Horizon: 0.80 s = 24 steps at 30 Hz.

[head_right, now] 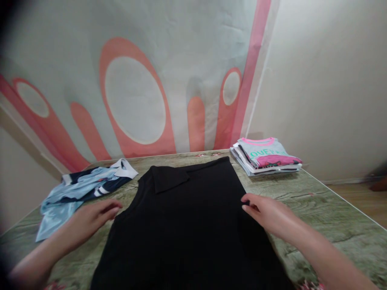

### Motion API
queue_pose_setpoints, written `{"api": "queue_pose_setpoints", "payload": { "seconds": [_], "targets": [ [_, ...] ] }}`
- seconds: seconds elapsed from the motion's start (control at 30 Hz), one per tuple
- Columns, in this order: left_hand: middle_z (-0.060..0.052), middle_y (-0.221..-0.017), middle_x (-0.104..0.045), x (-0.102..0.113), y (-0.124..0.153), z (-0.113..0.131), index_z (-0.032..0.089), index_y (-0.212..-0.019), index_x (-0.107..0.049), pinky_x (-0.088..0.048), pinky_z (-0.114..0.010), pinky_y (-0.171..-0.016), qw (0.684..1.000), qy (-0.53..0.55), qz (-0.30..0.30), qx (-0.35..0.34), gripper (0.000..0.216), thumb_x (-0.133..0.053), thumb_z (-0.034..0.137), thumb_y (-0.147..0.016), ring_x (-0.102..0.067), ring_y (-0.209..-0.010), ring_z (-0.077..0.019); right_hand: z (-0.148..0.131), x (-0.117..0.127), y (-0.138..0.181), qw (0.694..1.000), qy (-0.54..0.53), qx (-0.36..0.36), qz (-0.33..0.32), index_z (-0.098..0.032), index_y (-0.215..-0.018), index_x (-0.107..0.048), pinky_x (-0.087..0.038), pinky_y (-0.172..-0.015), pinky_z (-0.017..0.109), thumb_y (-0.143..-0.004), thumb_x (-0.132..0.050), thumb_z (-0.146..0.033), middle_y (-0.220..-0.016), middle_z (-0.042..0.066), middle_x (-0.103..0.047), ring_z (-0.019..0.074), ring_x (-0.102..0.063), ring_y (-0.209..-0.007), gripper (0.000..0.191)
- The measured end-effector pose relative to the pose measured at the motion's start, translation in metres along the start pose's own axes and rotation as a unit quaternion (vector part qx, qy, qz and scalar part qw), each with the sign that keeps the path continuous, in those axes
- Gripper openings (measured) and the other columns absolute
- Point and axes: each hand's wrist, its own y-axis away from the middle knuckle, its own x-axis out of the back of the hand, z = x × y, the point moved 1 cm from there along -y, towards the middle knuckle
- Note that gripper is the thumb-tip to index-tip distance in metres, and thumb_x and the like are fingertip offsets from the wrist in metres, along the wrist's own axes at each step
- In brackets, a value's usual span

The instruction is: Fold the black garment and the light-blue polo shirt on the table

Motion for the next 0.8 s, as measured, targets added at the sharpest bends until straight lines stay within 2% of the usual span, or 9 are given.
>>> {"api": "queue_pose_setpoints", "payload": {
  "seconds": [0.07,0.1,0.17,0.27,0.4,0.53,0.63,0.73,0.8],
  "targets": [
    [-0.004,-0.097,-0.072,-0.013,-0.047,0.018,0.026,-0.092,-0.071,-0.047,-0.034,-0.083,0.996,-0.053,0.001,-0.075,0.021,-0.058,0.031,-0.075,-0.065,-0.093,-0.0282,-0.03,-0.003,-0.035,0.995,0.036,0.079,-0.049,-0.032,-0.1,-0.068,-0.043,-0.058,0.029,-0.085,-0.053,-0.043,-0.077,0.001,-0.072,0.0206,-0.064,-0.066,0.024],
    [-0.005,-0.099,-0.072,-0.021,-0.072,0.023,0.026,-0.098,-0.07,-0.046,-0.033,-0.085,0.992,-0.079,0.009,-0.094,0.028,-0.057,0.021,-0.073,-0.065,-0.095,-0.0272,-0.043,-0.006,-0.054,0.991,0.051,0.109,-0.052,-0.031,-0.099,-0.069,-0.044,-0.06,0.028,-0.085,-0.054,-0.04,-0.079,0.0,-0.072,0.0201,-0.064,-0.068,0.022],
    [-0.006,-0.102,-0.07,-0.037,-0.118,0.024,0.023,-0.106,-0.067,-0.045,-0.03,-0.085,0.989,-0.108,0.047,-0.088,0.044,-0.054,0.007,-0.067,-0.064,-0.097,-0.025,-0.06,-0.015,-0.092,0.985,0.085,0.148,-0.016,-0.028,-0.092,-0.071,-0.045,-0.065,0.028,-0.085,-0.055,-0.033,-0.082,0.001,-0.073,0.0198,-0.065,-0.072,0.019],
    [-0.01,-0.095,-0.069,-0.058,-0.164,0.012,0.016,-0.097,-0.067,-0.046,-0.032,-0.084,0.986,-0.124,0.094,-0.061,0.037,-0.049,0.003,-0.068,-0.064,-0.093,-0.0253,-0.06,-0.029,-0.14,0.98,0.116,0.158,0.043,-0.025,-0.094,-0.071,-0.047,-0.075,0.027,-0.085,-0.054,-0.027,-0.088,0.003,-0.073,0.0196,-0.065,-0.082,0.019],
    [-0.013,-0.096,-0.068,-0.079,-0.18,-0.009,0.014,-0.092,-0.065,-0.045,-0.037,-0.09,0.976,-0.143,0.159,-0.043,0.027,-0.044,0.006,-0.077,-0.062,-0.098,-0.0256,-0.034,-0.05,-0.174,0.975,0.131,0.155,0.089,-0.022,-0.11,-0.068,-0.044,-0.093,0.033,-0.088,-0.05,-0.024,-0.112,0.008,-0.069,0.0215,-0.061,-0.105,0.028],
    [-0.012,-0.121,-0.064,-0.093,-0.184,-0.024,0.015,-0.11,-0.062,-0.038,-0.04,-0.104,0.97,-0.16,0.17,-0.067,0.03,-0.042,0.02,-0.087,-0.054,-0.118,-0.0251,-0.012,-0.068,-0.186,0.972,0.139,0.145,0.124,-0.022,-0.127,-0.059,-0.035,-0.104,0.044,-0.094,-0.042,-0.028,-0.134,0.01,-0.057,0.0245,-0.05,-0.124,0.037],
    [-0.013,-0.13,-0.059,-0.093,-0.193,-0.029,0.014,-0.119,-0.059,-0.034,-0.041,-0.109,0.969,-0.173,0.166,-0.067,0.037,-0.039,0.024,-0.09,-0.049,-0.127,-0.0253,-0.005,-0.076,-0.193,0.97,0.142,0.149,0.128,-0.024,-0.131,-0.056,-0.034,-0.106,0.046,-0.096,-0.039,-0.033,-0.137,0.009,-0.054,0.0242,-0.047,-0.127,0.04],
    [-0.014,-0.128,-0.06,-0.085,-0.198,-0.025,0.013,-0.117,-0.06,-0.036,-0.042,-0.108,0.967,-0.179,0.169,-0.067,0.037,-0.037,0.022,-0.089,-0.05,-0.126,-0.0264,0.0,-0.078,-0.198,0.969,0.145,0.158,0.127,-0.024,-0.132,-0.055,-0.035,-0.106,0.044,-0.096,-0.039,-0.035,-0.139,0.008,-0.054,0.0228,-0.047,-0.127,0.041],
    [-0.013,-0.122,-0.063,-0.079,-0.191,-0.015,0.014,-0.111,-0.063,-0.04,-0.04,-0.104,0.966,-0.18,0.17,-0.075,0.035,-0.037,0.018,-0.088,-0.054,-0.12,-0.026,0.004,-0.077,-0.198,0.968,0.146,0.164,0.124,-0.025,-0.132,-0.056,-0.036,-0.106,0.041,-0.096,-0.039,-0.035,-0.139,0.006,-0.054,0.0215,-0.048,-0.127,0.041]
  ]
}}
